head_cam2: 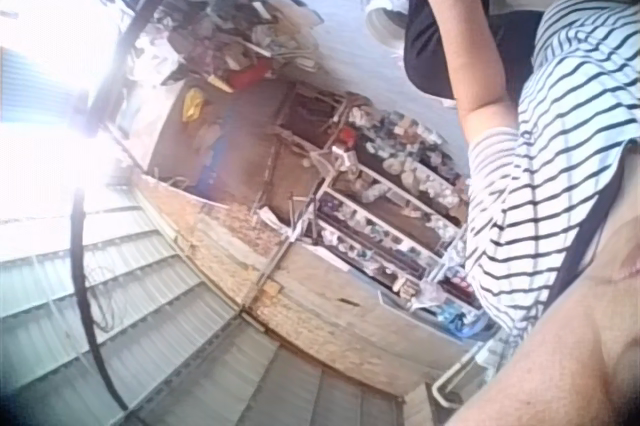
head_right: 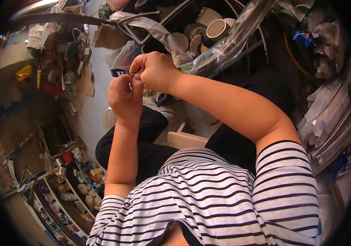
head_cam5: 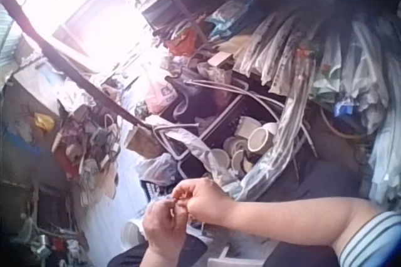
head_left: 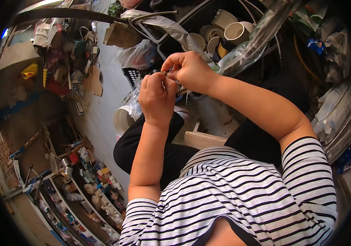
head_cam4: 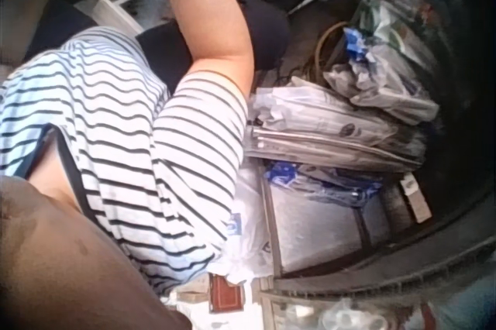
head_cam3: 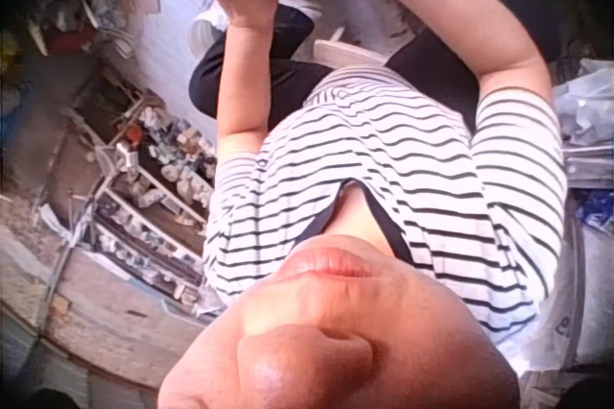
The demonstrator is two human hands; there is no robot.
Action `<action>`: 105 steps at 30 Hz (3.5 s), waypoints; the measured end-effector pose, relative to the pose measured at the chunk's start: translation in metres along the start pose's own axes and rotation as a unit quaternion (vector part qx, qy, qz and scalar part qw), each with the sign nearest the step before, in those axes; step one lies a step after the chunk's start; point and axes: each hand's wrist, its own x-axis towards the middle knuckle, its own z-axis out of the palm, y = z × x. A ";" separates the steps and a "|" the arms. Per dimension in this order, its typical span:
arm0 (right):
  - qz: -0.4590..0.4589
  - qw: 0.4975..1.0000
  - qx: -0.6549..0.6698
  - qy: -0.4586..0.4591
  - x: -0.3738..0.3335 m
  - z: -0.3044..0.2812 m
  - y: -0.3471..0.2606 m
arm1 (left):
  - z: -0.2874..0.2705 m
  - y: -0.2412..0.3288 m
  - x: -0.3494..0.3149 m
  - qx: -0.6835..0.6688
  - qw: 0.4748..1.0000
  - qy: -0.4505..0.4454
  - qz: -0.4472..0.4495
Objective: The person sits on the floor and assembles small brass-colored metal tubes and fittings by hand. They connect the pieces together, occasionally picking up additional parts from a nearby container.
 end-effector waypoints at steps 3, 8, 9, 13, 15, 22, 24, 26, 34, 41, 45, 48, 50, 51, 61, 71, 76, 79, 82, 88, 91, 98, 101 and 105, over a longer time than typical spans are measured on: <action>0.026 0.998 0.051 -0.027 0.004 -0.005 0.003 | -0.002 -0.003 0.003 0.039 0.997 -0.037 0.049; 0.016 0.987 0.153 -0.049 0.009 -0.013 0.007 | -0.003 -0.001 0.012 0.010 0.996 -0.052 0.078; 0.027 0.984 0.164 -0.060 0.008 -0.015 0.004 | -0.004 -0.002 0.014 -0.008 0.994 -0.054 0.092; 0.045 0.956 0.243 -0.160 -0.003 -0.006 0.000 | -0.009 -0.003 0.029 -0.074 0.983 -0.095 0.140; 0.052 0.962 0.235 -0.132 -0.004 -0.009 -0.003 | -0.012 -0.007 0.036 -0.148 0.975 -0.147 0.080; 0.020 0.971 0.192 -0.140 -0.001 -0.020 -0.012 | -0.037 -0.011 0.036 -0.423 0.853 -0.138 -0.274; 0.025 0.972 0.195 -0.132 -0.001 -0.020 -0.011 | -0.038 -0.007 0.032 -0.391 0.880 -0.128 -0.237; 0.028 0.973 0.194 -0.125 0.000 -0.020 -0.011 | -0.037 -0.003 0.026 -0.359 0.904 -0.117 -0.200; 0.026 0.977 0.180 -0.115 -0.001 -0.018 -0.014 | -0.036 -0.009 0.018 -0.146 0.979 -0.102 -0.104; 0.018 0.980 0.168 -0.100 0.000 -0.016 -0.011 | -0.034 -0.009 0.021 -0.141 0.980 -0.105 -0.094; -0.001 0.983 0.170 -0.067 -0.003 -0.010 -0.014 | -0.030 0.001 0.019 -0.090 0.989 -0.077 -0.093; 0.004 0.987 0.154 -0.046 -0.007 -0.010 -0.020 | -0.027 0.009 0.017 -0.054 0.993 -0.063 -0.088; 0.000 0.989 0.144 -0.036 -0.008 -0.007 -0.019 | -0.027 0.013 0.015 -0.033 0.993 -0.065 -0.094; -0.007 0.989 0.142 -0.031 -0.008 -0.005 -0.015 | -0.028 0.015 0.015 -0.021 0.993 -0.069 -0.098; -0.025 0.996 0.058 0.064 -0.012 0.007 -0.012 | -0.019 0.030 0.019 -0.043 0.983 -0.053 -0.170; -0.083 0.989 0.053 0.109 -0.004 0.003 0.001 | -0.009 0.022 0.024 -0.069 0.987 -0.062 -0.130; -0.092 0.987 0.072 0.107 -0.005 0.004 0.002 | -0.013 0.007 0.023 -0.228 0.950 -0.102 -0.187; -0.087 0.988 0.074 0.108 -0.005 0.005 0.002 | -0.018 0.004 0.028 -0.326 0.905 -0.139 -0.236; -0.090 0.989 0.065 0.100 -0.006 0.004 0.001 | -0.023 -0.005 0.034 -0.382 0.850 -0.197 -0.305; -0.084 0.991 0.096 0.043 -0.009 -0.002 -0.005 | -0.026 -0.017 0.042 -0.445 0.790 -0.238 -0.348; -0.077 0.990 0.115 0.025 -0.005 -0.003 0.001 | -0.026 -0.018 0.041 -0.459 0.775 -0.232 -0.367; -0.104 0.989 0.102 0.015 -0.005 -0.004 0.002 | -0.021 -0.013 0.034 -0.462 0.811 -0.153 -0.324; -0.097 0.990 0.103 0.004 -0.004 -0.007 0.003 | -0.019 -0.014 0.030 -0.459 0.825 -0.134 -0.302; -0.091 0.987 0.134 -0.024 -0.002 -0.009 0.004 | -0.013 -0.013 0.026 -0.488 0.811 -0.105 -0.305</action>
